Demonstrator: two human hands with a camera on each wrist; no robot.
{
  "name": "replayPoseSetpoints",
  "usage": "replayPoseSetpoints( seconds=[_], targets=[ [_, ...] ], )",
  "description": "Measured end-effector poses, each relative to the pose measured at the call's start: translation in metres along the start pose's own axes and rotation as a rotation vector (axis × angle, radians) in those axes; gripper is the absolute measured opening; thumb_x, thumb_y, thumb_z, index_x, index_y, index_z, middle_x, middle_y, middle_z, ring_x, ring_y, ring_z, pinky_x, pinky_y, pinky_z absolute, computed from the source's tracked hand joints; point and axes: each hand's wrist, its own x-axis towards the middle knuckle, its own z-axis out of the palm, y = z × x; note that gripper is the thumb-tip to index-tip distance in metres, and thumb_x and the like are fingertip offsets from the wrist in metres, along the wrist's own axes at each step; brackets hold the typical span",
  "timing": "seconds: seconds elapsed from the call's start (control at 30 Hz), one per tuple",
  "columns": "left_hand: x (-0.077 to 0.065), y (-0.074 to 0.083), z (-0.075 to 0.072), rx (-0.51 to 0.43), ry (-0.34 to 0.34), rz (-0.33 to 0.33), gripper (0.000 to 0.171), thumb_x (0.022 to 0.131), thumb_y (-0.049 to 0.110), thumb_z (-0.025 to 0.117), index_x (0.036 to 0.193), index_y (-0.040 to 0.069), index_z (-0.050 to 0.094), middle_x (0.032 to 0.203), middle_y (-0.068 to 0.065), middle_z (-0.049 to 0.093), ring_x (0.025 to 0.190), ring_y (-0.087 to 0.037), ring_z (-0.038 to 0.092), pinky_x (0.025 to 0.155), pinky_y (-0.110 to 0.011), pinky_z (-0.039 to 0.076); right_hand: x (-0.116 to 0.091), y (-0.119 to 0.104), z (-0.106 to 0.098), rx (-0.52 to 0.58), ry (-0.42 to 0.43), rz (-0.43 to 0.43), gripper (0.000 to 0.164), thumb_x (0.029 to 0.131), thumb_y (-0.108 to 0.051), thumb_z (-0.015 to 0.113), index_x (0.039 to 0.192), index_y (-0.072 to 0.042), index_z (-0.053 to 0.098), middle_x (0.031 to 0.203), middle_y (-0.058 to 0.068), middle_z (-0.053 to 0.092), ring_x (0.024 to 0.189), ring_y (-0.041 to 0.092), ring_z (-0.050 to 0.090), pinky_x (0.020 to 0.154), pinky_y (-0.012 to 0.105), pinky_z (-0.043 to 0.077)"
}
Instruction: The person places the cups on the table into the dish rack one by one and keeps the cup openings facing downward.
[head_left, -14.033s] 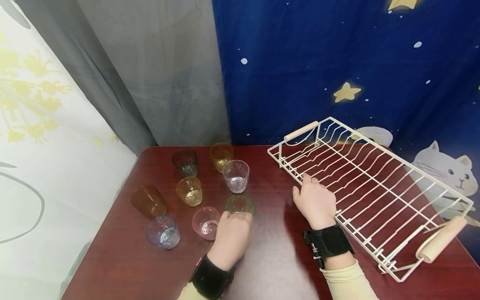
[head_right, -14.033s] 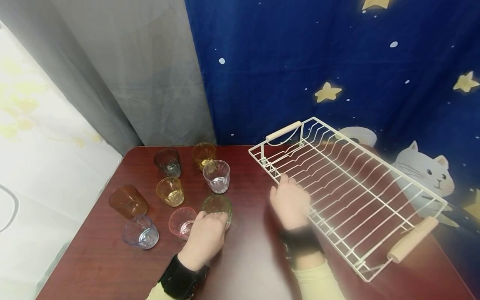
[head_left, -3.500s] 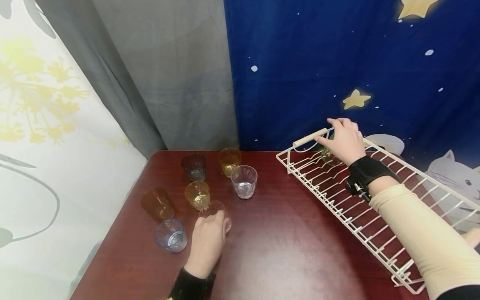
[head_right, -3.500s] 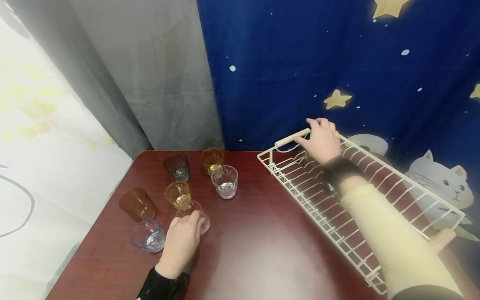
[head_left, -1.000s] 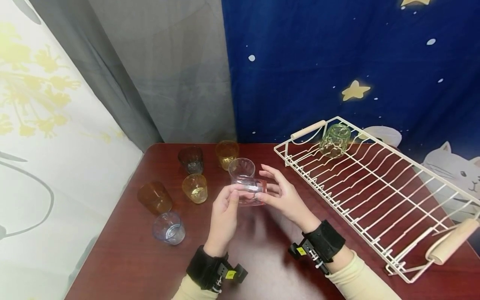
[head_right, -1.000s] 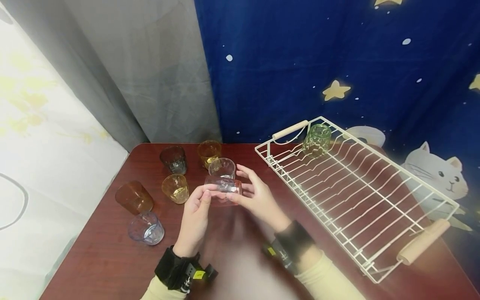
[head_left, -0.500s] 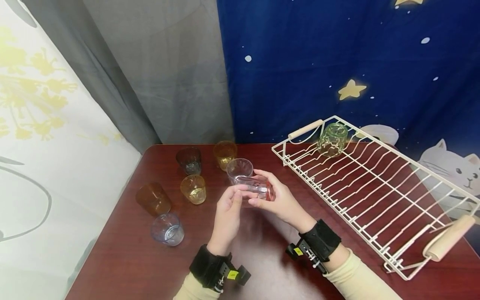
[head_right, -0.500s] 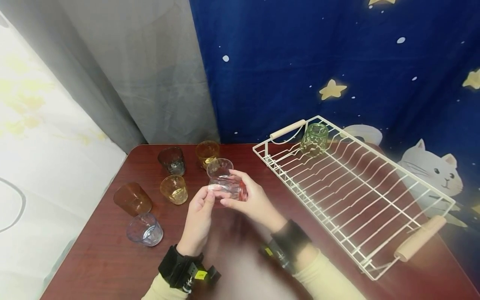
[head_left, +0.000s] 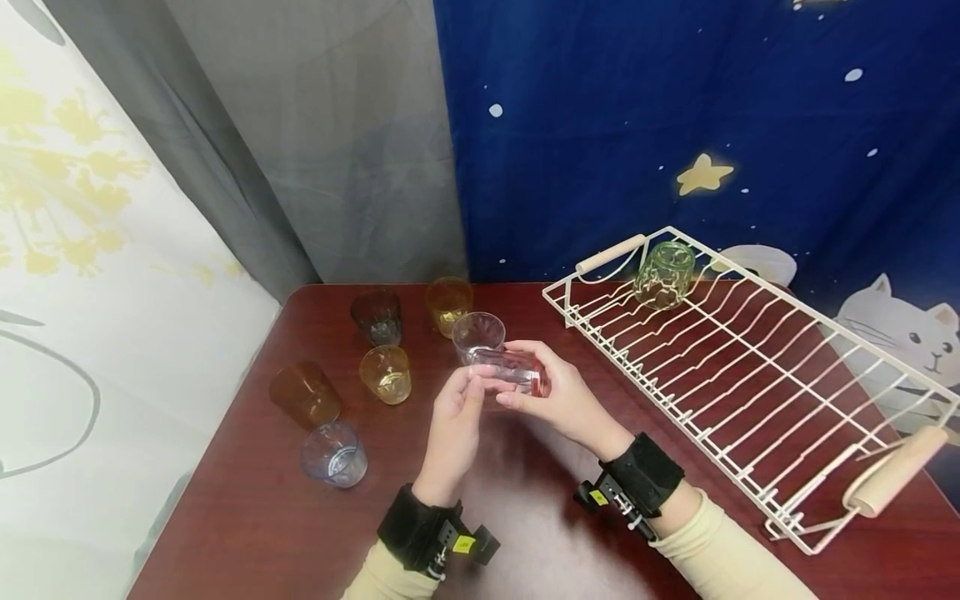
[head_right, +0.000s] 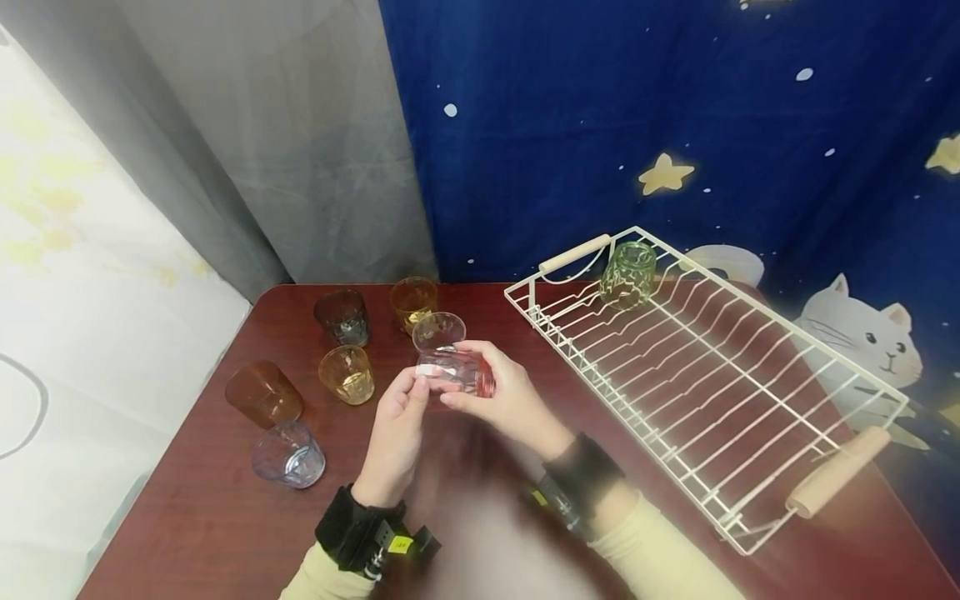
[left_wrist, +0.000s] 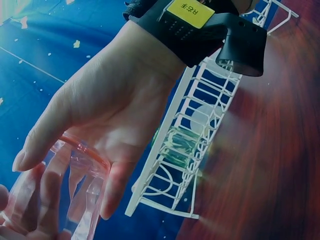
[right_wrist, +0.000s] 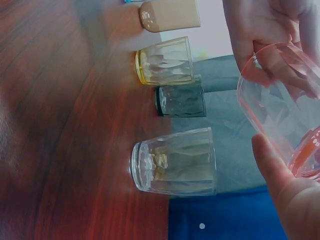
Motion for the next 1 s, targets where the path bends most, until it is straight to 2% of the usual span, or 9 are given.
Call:
replayPoseSetpoints(
  seconds=[0.2, 0.5, 0.63, 0.8, 1.0],
  targets=[
    [0.002, 0.007, -0.003, -0.023, 0.007, -0.036, 0.030, 0.104, 0.024, 0.047, 0.119, 0.000, 0.057, 0.111, -0.028, 0.068, 0.099, -0.012, 0.070, 0.092, -0.032, 0.054, 0.006, -0.010, -0.006, -0.037, -0.036, -0.027, 0.060, 0.082, -0.019, 0.080, 0.134, -0.015, 0.050, 0.126, 0.011, 0.063, 0.098, 0.015, 0.068, 0.080, 0.024, 0.057],
    [0.004, 0.011, -0.006, 0.004, -0.001, -0.040, 0.028, 0.104, 0.021, 0.046, 0.120, -0.001, 0.054, 0.113, -0.026, 0.067, 0.102, -0.009, 0.067, 0.098, -0.038, 0.051, 0.017, -0.026, -0.020, -0.269, -0.049, -0.088, 0.061, 0.077, -0.028, 0.084, 0.128, -0.016, 0.052, 0.116, 0.005, 0.067, 0.099, 0.015, 0.065, 0.084, 0.031, 0.055],
    [0.003, 0.011, -0.008, 0.075, -0.014, -0.047, 0.025, 0.103, 0.018, 0.048, 0.121, 0.001, 0.054, 0.117, -0.021, 0.066, 0.108, -0.012, 0.064, 0.100, -0.035, 0.050, 0.022, -0.033, -0.027, -0.356, -0.074, -0.127, 0.061, 0.075, -0.031, 0.085, 0.125, -0.016, 0.054, 0.115, 0.003, 0.067, 0.101, 0.014, 0.064, 0.086, 0.033, 0.053],
    [0.002, 0.010, -0.009, 0.178, -0.032, -0.028, 0.022, 0.101, 0.011, 0.050, 0.121, 0.003, 0.057, 0.121, -0.015, 0.064, 0.116, -0.023, 0.062, 0.103, -0.036, 0.048, 0.027, -0.039, -0.035, -0.469, -0.097, -0.186, 0.061, 0.074, -0.037, 0.084, 0.124, -0.017, 0.057, 0.113, -0.001, 0.064, 0.094, 0.012, 0.057, 0.080, 0.031, 0.050],
    [-0.003, 0.010, -0.015, 0.387, -0.071, -0.007, 0.033, 0.101, 0.016, 0.053, 0.133, 0.012, 0.053, 0.126, -0.009, 0.065, 0.116, -0.026, 0.064, 0.101, -0.043, 0.049, 0.031, -0.049, -0.045, -0.541, -0.130, -0.211, 0.061, 0.075, -0.036, 0.084, 0.125, -0.014, 0.058, 0.111, 0.001, 0.061, 0.093, 0.013, 0.055, 0.081, 0.032, 0.048]
  ],
)
